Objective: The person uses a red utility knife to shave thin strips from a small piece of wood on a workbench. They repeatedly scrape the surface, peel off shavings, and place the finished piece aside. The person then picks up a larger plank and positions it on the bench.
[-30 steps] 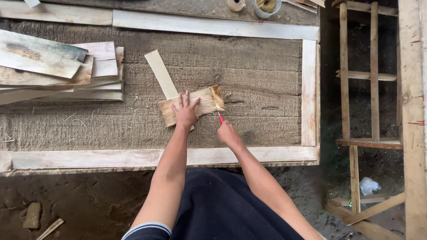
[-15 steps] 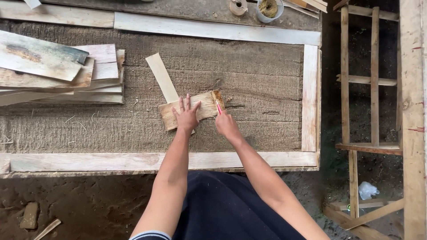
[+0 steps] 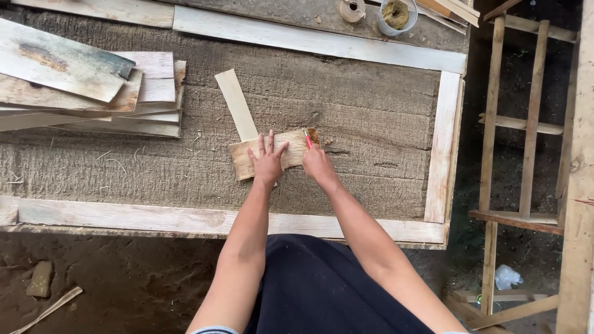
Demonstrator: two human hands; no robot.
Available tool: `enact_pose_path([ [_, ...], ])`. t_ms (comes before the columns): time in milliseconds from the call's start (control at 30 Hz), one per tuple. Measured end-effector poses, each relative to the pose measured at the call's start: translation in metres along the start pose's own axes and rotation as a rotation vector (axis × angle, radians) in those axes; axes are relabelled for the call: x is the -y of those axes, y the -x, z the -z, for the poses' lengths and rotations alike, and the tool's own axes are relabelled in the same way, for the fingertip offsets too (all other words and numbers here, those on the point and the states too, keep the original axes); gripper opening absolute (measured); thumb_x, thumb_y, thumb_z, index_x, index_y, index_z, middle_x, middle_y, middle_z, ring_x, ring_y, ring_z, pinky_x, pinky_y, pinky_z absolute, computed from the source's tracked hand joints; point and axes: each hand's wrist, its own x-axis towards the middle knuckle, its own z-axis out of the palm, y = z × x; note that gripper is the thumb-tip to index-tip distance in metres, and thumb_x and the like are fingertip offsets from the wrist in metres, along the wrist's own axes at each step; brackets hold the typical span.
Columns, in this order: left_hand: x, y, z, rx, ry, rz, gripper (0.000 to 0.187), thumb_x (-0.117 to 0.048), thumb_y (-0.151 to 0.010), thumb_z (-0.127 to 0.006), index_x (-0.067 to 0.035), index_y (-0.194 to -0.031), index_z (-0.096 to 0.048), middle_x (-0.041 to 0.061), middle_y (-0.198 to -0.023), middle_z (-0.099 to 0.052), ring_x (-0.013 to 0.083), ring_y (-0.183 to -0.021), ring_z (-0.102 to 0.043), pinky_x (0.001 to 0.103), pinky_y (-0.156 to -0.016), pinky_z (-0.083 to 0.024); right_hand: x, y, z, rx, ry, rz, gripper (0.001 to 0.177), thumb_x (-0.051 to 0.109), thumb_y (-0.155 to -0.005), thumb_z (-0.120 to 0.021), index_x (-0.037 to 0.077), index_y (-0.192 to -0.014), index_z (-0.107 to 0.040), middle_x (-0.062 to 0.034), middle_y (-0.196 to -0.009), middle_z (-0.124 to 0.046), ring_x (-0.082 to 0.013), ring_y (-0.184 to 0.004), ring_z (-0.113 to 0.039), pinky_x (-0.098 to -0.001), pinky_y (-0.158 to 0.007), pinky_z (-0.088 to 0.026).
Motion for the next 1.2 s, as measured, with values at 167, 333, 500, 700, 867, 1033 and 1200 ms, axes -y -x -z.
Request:
enact_pose_path([
  [167, 0.001, -0.005, -0.007, -0.010, -0.003, 0.006, 0.086, -0.015, -0.084, -0.068, -0.050, -0.156, -0.035, -0.004, -0.175, 0.005, 0.0323, -0.160, 0.008, 0.077, -0.118, -0.011, 0.013, 0.013, 0.010, -0.006, 0.022, -0.008, 0.042, 0.020, -0.096, -0.032, -0.011, -0.117, -0.052, -0.0358, -0.108, -0.071, -0.0502, -0.102, -0.071, -0.0587, -0.085, -0.058],
  [333, 0.002, -0.007, -0.009, -0.007, -0.025, 0.009, 0.088, -0.022, -0.083, -0.073, -0.050, -0.156, -0.034, -0.004, -0.175, 0.006, 0.0327, -0.160, 0.008, 0.077, -0.118, -0.010, 0.017, 0.013, 0.009, 0.008, 0.047, -0.028, 0.041, 0.015, -0.094, -0.033, -0.012, -0.120, -0.049, -0.0364, -0.109, -0.070, -0.0513, -0.104, -0.070, -0.0586, -0.088, -0.058],
  [500, 0.000, -0.003, -0.005, -0.003, -0.002, 0.013, 0.089, -0.022, -0.084, -0.075, -0.049, -0.157, -0.034, -0.004, -0.175, 0.006, 0.0327, -0.160, 0.008, 0.076, -0.118, -0.011, 0.058, 0.067, 0.050, 0.077, 0.040, -0.031, 0.044, 0.014, -0.093, -0.034, -0.014, -0.125, -0.046, -0.0358, -0.114, -0.069, -0.0518, -0.110, -0.068, -0.0595, -0.092, -0.056],
  [700, 0.001, -0.002, -0.009, -0.010, -0.026, 0.004, 0.087, -0.023, -0.084, -0.074, -0.049, -0.156, -0.034, -0.002, -0.175, 0.006, 0.0335, -0.159, 0.007, 0.078, -0.117, -0.012, -0.012, 0.047, -0.012, 0.089, 0.015, -0.059, 0.042, 0.010, -0.093, -0.035, -0.015, -0.124, -0.047, -0.0417, -0.111, -0.066, -0.0548, -0.105, -0.069, -0.0592, -0.085, -0.058],
  [867, 0.002, 0.000, -0.011, -0.024, -0.051, 0.001, 0.087, -0.023, -0.084, -0.073, -0.050, -0.156, -0.033, -0.002, -0.175, 0.005, 0.0334, -0.159, 0.007, 0.078, -0.117, -0.012, -0.018, 0.080, -0.010, 0.091, 0.008, -0.068, 0.041, 0.010, -0.095, -0.035, -0.014, -0.126, -0.047, -0.0406, -0.115, -0.066, -0.0537, -0.107, -0.069, -0.0586, -0.088, -0.058],
  [1033, 0.005, -0.012, -0.017, -0.037, -0.059, -0.017, 0.088, -0.028, -0.084, -0.076, -0.049, -0.157, -0.032, 0.000, -0.175, 0.007, 0.0343, -0.159, 0.008, 0.079, -0.116, -0.014, -0.024, 0.106, -0.004, 0.120, -0.026, -0.090, 0.040, 0.011, -0.095, -0.033, -0.012, -0.125, -0.047, -0.0426, -0.117, -0.065, -0.0541, -0.110, -0.068, -0.0599, -0.090, -0.056],
  [1200, 0.006, -0.011, -0.019, -0.043, -0.038, -0.017, 0.090, -0.027, -0.084, -0.078, -0.048, -0.157, -0.032, 0.000, -0.174, 0.009, 0.0348, -0.159, 0.010, 0.080, -0.116, -0.013, -0.060, 0.085, -0.036, 0.097, -0.011, -0.100, 0.042, 0.023, -0.098, -0.036, -0.007, -0.123, -0.049, -0.0377, -0.115, -0.068, -0.0522, -0.110, -0.068, -0.0593, -0.088, -0.057],
])
